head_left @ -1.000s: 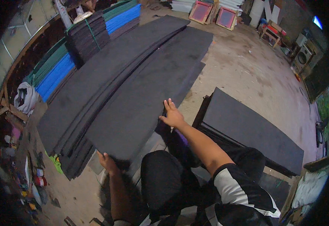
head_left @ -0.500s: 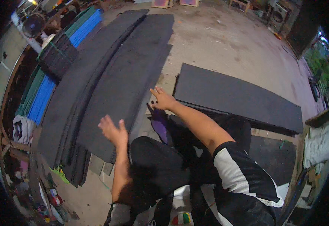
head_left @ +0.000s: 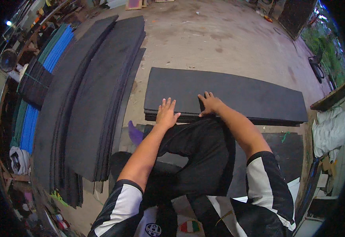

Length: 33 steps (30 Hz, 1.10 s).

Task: The person sits on the floor and repeatedly picks up dark gray foam sheets from a pile, then places them onto a separate stack. The person handles the sheets one at a time, transferring them between two locations on the floor.

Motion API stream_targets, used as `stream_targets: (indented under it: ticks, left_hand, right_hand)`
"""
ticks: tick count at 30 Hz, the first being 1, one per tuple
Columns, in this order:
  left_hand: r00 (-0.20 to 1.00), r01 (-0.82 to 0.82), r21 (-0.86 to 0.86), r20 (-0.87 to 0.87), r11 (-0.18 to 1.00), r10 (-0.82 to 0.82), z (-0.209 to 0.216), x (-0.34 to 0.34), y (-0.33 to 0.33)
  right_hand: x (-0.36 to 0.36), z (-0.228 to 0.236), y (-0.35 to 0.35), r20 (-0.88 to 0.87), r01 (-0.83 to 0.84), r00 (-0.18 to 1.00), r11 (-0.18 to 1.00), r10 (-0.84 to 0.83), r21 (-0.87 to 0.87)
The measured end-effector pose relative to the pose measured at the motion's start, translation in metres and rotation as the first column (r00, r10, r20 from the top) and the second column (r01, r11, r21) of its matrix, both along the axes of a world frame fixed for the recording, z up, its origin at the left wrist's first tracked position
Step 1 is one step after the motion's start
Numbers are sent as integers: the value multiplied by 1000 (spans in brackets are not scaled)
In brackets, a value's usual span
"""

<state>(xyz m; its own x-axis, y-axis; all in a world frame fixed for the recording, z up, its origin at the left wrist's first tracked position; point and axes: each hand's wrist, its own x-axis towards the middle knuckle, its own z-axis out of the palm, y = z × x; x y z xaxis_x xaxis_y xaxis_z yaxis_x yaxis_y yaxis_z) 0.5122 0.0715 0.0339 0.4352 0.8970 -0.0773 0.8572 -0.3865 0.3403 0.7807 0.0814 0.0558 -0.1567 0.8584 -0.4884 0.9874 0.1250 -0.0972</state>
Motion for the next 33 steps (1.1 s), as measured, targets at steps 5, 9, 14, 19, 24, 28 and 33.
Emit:
stream_targets:
  ticks: [5,9,14,19,24,28,33]
  left_hand:
    - [998,47,-44,-31,998,-48,-12,41,8]
    - [992,110,-38,-65,993,-113,-18,54,13]
    - [984,146,-69,-91,987,-152,-23,56,17]
    - [970,180,-29,-160,983,-182,-21,60,14]
    - [951,205,75,-251,976,-181,-3,71,17]
    - [946,184,243,-307,952,-105,20,86,27]
    - [941,248,419,-319,873,-115,47,72,37]
  right_hand:
    - [5,-9,-9,91,-97,992,994,92,57]
    - [17,-17,-1,83,-218,974,971,210,101]
    - [26,-14,2,27,-288,957,954,287,78]
    - [32,-17,-5,6,-338,940,932,340,128]
    - [35,-23,-15,85,-425,905,870,417,250]
    - [44,1,-25,-18,-282,950,885,310,370]
    - [70,26,-64,-200,-25,966,826,165,564]
